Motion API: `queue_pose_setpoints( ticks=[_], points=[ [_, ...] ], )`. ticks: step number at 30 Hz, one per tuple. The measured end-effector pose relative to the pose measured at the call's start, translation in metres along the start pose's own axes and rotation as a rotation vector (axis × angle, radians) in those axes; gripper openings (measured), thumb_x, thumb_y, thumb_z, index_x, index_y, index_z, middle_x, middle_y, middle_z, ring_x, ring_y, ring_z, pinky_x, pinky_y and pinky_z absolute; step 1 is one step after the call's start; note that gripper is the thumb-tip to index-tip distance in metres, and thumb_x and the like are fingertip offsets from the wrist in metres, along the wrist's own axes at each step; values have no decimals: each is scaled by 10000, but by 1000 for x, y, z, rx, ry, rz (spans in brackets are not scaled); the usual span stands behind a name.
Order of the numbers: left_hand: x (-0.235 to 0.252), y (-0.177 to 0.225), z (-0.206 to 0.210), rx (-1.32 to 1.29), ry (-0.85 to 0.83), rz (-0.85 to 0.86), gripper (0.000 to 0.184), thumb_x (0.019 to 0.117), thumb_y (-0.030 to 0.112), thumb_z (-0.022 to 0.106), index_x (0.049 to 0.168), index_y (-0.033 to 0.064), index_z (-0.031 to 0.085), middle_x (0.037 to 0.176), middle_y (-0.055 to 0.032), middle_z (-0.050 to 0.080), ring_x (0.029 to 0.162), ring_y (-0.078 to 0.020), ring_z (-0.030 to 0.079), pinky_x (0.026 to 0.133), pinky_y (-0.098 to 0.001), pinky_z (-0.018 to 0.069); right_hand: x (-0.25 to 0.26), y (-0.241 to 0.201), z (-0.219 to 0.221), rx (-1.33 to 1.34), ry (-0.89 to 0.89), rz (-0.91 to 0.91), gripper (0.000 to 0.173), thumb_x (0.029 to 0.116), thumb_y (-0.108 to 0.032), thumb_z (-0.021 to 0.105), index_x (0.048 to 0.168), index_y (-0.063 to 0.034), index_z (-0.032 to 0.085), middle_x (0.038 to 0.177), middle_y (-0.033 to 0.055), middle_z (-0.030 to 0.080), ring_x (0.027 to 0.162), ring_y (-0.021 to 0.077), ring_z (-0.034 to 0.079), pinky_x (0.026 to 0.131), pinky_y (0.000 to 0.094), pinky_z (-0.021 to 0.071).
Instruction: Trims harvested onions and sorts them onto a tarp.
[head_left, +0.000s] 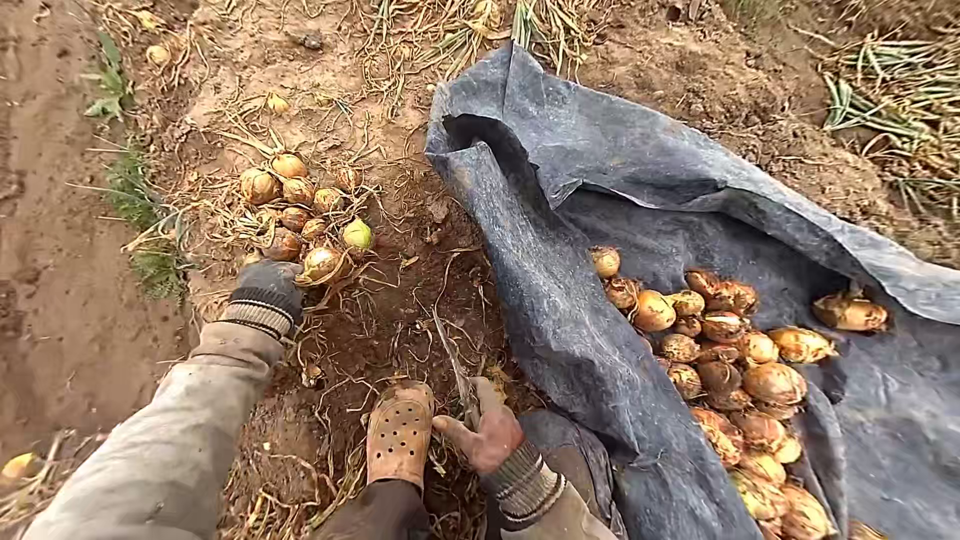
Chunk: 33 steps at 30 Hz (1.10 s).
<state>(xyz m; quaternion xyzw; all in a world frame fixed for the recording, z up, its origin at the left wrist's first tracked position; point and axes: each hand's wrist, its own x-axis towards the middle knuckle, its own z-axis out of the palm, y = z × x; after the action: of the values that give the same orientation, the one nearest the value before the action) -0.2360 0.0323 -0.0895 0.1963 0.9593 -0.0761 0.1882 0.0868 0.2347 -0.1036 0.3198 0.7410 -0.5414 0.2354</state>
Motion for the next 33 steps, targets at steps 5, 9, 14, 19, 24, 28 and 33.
queue_pose_setpoints(
  ticks=[5,9,14,19,24,28,33],
  points=[
    [-61,-6,78,-725,526,602,175,863,163,690,886,8,769,1014,-146,761,1156,-337,658,1082,-542,457,19,-8,8,119,-87,-84,850,920,-730,520,1407,-33,515,1176,196,675,1049,283,672,949,494,539],
    [-136,43,53,-1024,331,736,190,925,238,704,940,53,747,1020,-7,757,1095,-39,677,1021,-244,530,16,-20,16,436,-105,-321,840,813,-848,549,1146,-80,613,691,-26,553,526,64,505,523,289,491],
    [-160,52,20,-987,62,772,221,947,278,704,918,66,759,911,-7,753,927,0,697,875,-191,574,5,-31,11,440,34,-489,706,997,-706,378,991,-92,726,759,-17,659,685,46,615,660,317,553],
    [-125,38,33,-635,384,742,238,905,281,640,846,84,758,879,-63,752,877,-184,730,828,-411,607,12,-18,20,503,99,-255,555,1029,-534,395,724,-122,609,565,-56,485,473,59,449,478,282,425],
    [-113,75,14,-480,168,781,151,847,118,731,979,49,754,1020,-126,743,1012,-281,717,911,-505,584,27,14,28,177,-51,-57,721,1051,-609,213,1061,-45,661,850,88,623,752,215,600,756,471,523],
    [-115,137,-12,-201,-345,1017,221,933,146,660,1130,188,751,1089,-45,742,1047,-235,696,911,-485,556,19,17,26,782,362,-166,648,945,-627,570,1067,8,619,742,30,649,625,93,628,617,295,576],
    [5,176,-31,38,-67,680,338,898,96,681,1223,182,724,1294,-89,688,1118,-341,684,879,-599,563,-17,33,-43,1035,682,-484,665,960,-777,365,796,-164,565,547,-58,503,372,61,463,341,242,446]
  ],
)
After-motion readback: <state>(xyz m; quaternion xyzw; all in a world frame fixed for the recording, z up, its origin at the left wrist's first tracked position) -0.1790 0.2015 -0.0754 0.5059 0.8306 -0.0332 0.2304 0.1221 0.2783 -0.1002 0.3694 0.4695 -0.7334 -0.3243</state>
